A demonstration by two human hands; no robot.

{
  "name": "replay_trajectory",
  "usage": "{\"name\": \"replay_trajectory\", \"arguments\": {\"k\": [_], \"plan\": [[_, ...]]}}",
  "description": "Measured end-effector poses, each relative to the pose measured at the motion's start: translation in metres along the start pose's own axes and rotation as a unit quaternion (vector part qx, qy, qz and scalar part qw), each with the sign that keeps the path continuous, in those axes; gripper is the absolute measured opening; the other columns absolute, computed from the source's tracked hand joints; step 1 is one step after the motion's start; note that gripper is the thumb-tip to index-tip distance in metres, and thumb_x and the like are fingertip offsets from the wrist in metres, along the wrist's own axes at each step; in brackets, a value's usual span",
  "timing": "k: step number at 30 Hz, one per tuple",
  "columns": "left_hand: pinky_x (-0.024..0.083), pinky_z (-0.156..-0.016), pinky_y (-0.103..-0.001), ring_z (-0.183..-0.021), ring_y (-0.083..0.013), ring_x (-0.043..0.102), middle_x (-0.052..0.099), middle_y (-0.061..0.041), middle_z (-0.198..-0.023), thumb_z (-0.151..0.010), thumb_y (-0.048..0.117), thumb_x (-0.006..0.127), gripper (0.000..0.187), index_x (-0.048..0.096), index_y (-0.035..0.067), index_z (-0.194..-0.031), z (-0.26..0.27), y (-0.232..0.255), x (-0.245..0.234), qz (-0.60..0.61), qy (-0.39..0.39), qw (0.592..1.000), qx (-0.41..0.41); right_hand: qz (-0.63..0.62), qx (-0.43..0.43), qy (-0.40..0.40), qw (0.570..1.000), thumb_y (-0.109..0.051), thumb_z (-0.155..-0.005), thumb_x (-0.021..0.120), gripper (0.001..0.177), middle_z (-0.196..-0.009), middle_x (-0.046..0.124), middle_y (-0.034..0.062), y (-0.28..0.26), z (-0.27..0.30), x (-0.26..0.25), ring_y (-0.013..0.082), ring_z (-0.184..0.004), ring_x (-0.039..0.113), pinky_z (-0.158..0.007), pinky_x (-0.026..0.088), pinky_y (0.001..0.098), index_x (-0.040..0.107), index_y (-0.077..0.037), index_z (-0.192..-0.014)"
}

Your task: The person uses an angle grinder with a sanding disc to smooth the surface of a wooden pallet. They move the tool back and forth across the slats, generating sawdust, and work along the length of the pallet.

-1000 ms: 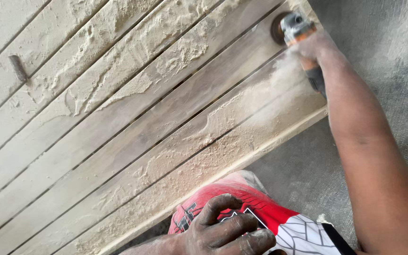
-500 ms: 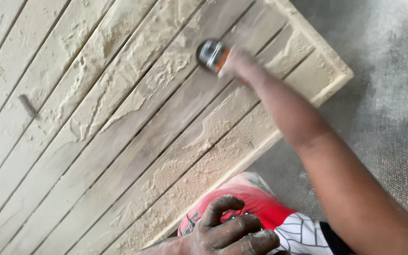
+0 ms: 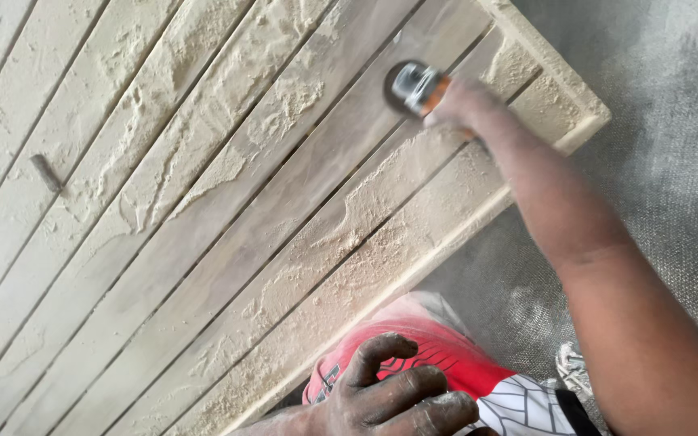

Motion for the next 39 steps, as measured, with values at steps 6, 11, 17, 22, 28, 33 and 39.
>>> {"name": "replay_trajectory", "arguments": {"k": [6, 11, 17, 22, 28, 33, 39], "plan": [[0.051, -0.101, -0.042, -0.101, -0.0110, 0.069, 0.068, 0.007, -0.117, -0.096, 0.014, 0.075, 0.019, 0.074, 0.022, -0.112, 0.002, 0.004, -0.002, -0.007, 0.017, 1.000, -0.013, -0.035, -0.002, 0.073, 0.997, -0.044, -0.066, 0.092, 0.090, -0.132, 0.066, 0.0232, 0.025, -0.051, -0.044, 0.0319, -0.118, 0.066, -0.104, 0.052, 0.0428, 0.059, -0.001, -0.138], [0.051, -0.100, -0.042, -0.100, -0.0109, 0.069, 0.068, 0.007, -0.115, -0.096, 0.014, 0.076, 0.019, 0.075, 0.023, -0.113, 0.007, 0.008, -0.008, -0.018, 0.034, 0.998, -0.040, -0.013, -0.062, 0.136, 0.989, -0.045, -0.065, 0.096, 0.091, -0.126, 0.063, 0.0237, 0.024, -0.091, -0.067, 0.0333, -0.112, 0.063, -0.095, 0.050, 0.0442, 0.059, -0.002, -0.135], [0.052, -0.099, -0.042, -0.098, -0.0116, 0.070, 0.069, 0.007, -0.111, -0.097, 0.019, 0.082, 0.012, 0.076, 0.023, -0.107, 0.013, 0.011, -0.017, -0.012, 0.063, 0.994, -0.088, -0.175, 0.003, 0.133, 0.976, -0.028, -0.069, 0.094, 0.080, -0.122, 0.067, 0.0179, 0.036, -0.057, -0.089, 0.0267, -0.100, 0.070, -0.088, 0.058, 0.0422, 0.056, -0.006, -0.136], [0.051, -0.100, -0.041, -0.099, -0.0127, 0.068, 0.067, 0.005, -0.112, -0.095, 0.018, 0.081, 0.016, 0.077, 0.024, -0.109, 0.013, 0.013, -0.028, -0.027, 0.068, 0.996, -0.058, -0.249, -0.023, 0.139, 0.958, -0.020, -0.071, 0.091, 0.073, -0.116, 0.069, 0.0137, 0.051, -0.052, -0.087, 0.0231, -0.099, 0.073, -0.085, 0.063, 0.0375, 0.056, -0.001, -0.131], [0.052, -0.100, -0.041, -0.103, -0.0151, 0.068, 0.066, 0.001, -0.118, -0.093, 0.016, 0.076, 0.022, 0.077, 0.021, -0.114, 0.021, 0.020, -0.039, -0.014, 0.090, 0.995, -0.038, -0.220, 0.046, 0.104, 0.969, -0.024, -0.082, 0.086, 0.059, -0.113, 0.070, 0.0122, 0.059, 0.000, -0.062, 0.0207, -0.097, 0.071, -0.084, 0.061, 0.0367, 0.062, -0.002, -0.131], [0.052, -0.100, -0.042, -0.102, -0.0162, 0.068, 0.065, 0.000, -0.118, -0.095, 0.014, 0.073, 0.019, 0.077, 0.020, -0.113, 0.018, 0.022, -0.037, 0.003, 0.107, 0.994, -0.003, -0.171, 0.078, 0.050, 0.981, -0.018, -0.083, 0.078, 0.054, -0.110, 0.069, 0.0138, 0.039, 0.064, -0.030, 0.0227, -0.089, 0.070, -0.077, 0.060, 0.0394, 0.056, -0.010, -0.132], [0.051, -0.103, -0.042, -0.106, -0.0169, 0.068, 0.064, 0.000, -0.121, -0.100, 0.013, 0.076, 0.009, 0.076, 0.017, -0.108, 0.008, 0.025, -0.025, 0.020, 0.079, 0.997, 0.017, -0.158, -0.035, -0.029, 0.986, -0.021, -0.091, 0.066, 0.029, -0.105, 0.072, 0.0102, -0.020, 0.082, 0.067, 0.0199, -0.089, 0.073, -0.080, 0.061, 0.0358, 0.070, -0.005, -0.116]]}}
Point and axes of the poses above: each hand's wrist, its own z-axis away from the middle knuckle, its own x-axis out of the palm, y = z × x, the point moved 8 cm from there along -z, towards the middle knuckle
